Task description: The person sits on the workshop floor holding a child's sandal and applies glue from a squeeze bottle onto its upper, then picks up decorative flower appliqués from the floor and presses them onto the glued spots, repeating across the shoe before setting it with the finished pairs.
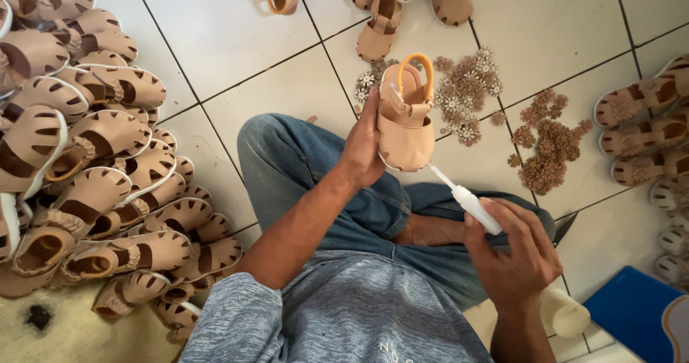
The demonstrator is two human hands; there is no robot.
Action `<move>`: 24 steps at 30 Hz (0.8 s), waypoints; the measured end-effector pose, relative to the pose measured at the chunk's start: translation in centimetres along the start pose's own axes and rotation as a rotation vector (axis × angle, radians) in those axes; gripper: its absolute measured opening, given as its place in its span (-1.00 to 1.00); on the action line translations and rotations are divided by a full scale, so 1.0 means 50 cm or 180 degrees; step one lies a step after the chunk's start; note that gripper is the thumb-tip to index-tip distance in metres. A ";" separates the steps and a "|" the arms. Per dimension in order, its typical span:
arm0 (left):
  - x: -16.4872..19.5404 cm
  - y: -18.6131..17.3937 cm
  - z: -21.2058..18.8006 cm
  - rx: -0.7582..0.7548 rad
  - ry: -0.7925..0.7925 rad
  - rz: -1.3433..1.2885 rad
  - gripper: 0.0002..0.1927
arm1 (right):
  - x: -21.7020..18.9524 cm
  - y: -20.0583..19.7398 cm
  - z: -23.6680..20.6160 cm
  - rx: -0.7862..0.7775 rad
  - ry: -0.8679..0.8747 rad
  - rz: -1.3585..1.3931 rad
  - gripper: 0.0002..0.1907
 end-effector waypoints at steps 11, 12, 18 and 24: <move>-0.009 -0.004 0.003 0.0021 -0.0024 0.0080 -0.32 | -0.011 0.000 0.007 0.0031 0.0019 0.0032 -0.75; -0.009 -0.007 0.002 0.0005 -0.0029 0.0081 -0.32 | -0.007 0.001 0.005 0.0062 0.0017 0.0060 -0.76; 0.005 -0.025 0.006 -0.0113 0.0039 -0.0240 -0.37 | 0.103 0.023 -0.026 0.0461 0.1149 0.1827 -0.75; 0.032 -0.056 0.004 -0.0049 -0.0071 -0.0232 -0.34 | 0.283 0.140 -0.038 0.0526 0.2194 0.2789 -0.75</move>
Point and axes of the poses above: each hand's wrist, its own z-axis towards the middle knuckle, its own y-axis out of the palm, x = y × z, the point moved 4 cm from there along z, towards the middle knuckle, and after that the axes turned 4 degrees about -y, right-handed, at the moved point
